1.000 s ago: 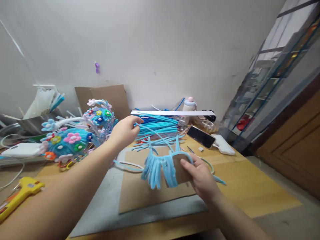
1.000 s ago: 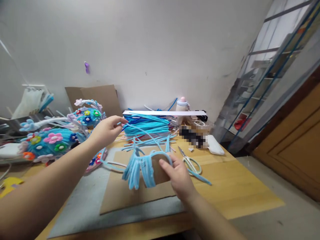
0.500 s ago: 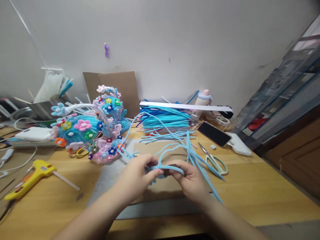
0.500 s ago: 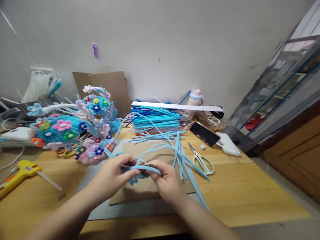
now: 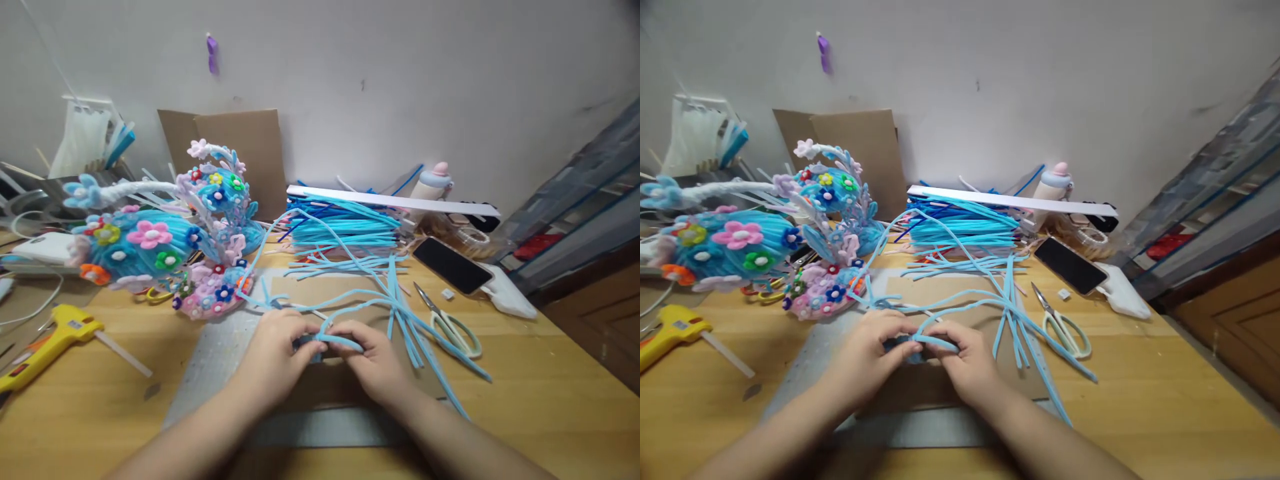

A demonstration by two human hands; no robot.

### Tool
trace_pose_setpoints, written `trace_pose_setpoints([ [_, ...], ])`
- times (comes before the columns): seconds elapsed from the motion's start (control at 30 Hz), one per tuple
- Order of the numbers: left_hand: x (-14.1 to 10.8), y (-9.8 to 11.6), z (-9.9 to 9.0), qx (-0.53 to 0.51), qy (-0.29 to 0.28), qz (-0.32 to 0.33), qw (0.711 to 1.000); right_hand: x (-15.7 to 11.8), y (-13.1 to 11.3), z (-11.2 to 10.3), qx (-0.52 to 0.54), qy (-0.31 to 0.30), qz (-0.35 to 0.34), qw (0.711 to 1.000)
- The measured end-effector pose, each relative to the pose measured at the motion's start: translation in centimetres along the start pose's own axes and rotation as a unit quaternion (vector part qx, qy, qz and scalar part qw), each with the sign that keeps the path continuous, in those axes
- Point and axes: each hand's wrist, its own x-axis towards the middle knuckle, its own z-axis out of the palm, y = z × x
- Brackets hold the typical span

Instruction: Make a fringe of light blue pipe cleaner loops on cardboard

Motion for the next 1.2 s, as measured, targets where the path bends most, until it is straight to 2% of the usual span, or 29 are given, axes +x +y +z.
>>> trace_pose_setpoints([
  [0.13, -0.1, -0.2, 1.0, -0.002, 0.004, 0.021, 1.000, -0.3, 0.4, 0.0, 0.011, 0.005, 0.016, 1.000],
  [0.27, -0.1, -0.3, 1.5, 0.045, 0.009, 0.033, 0.998, -0.6, 0.3, -0.1, 0.018, 0.004, 0.009, 1.000],
  [0.4, -0.2, -0.2, 1.4, 0.078, 0.005, 0.030, 0.997, -0.8, 0.4, -0.1, 0.019, 0.006, 0.013, 1.000],
  [0.63, 0.0, -0.2, 1.0, 0.078, 0.001, 0.000, 0.997, 0.0, 0.6, -1.3, -0.002, 0.035, 0.069, 0.997],
  [0.77, 0.1, -0.4, 0.7, 0.075, 0.007, -0.002, 0.997, 0.6, 0.6, -2.5, 0.048, -0.048, 0.088, 0.994],
  [0.83, 0.0, -0.5, 0.3, 0.055, 0.044, -0.015, 0.997, 0.7, 0.8, -2.9, 0.091, -0.094, 0.105, 0.986],
  [0.9, -0.2, -0.5, 0.0, 0.000, 0.100, -0.048, 0.994, 0.8, 1.1, -2.9, 0.141, -0.109, 0.139, 0.974],
  [0.97, -0.4, -0.3, -0.3, -0.096, 0.151, -0.100, 0.979, 0.8, 1.4, -2.4, 0.193, -0.074, 0.147, 0.967],
  [1.07, -0.6, 0.5, -0.4, -0.262, 0.196, -0.172, 0.929, 0.4, 1.0, -0.7, 0.252, 0.007, 0.092, 0.963],
  [1.2, -0.7, 1.6, 0.0, -0.394, 0.231, -0.209, 0.865, -0.5, -0.5, 1.7, 0.219, 0.062, 0.023, 0.973],
])
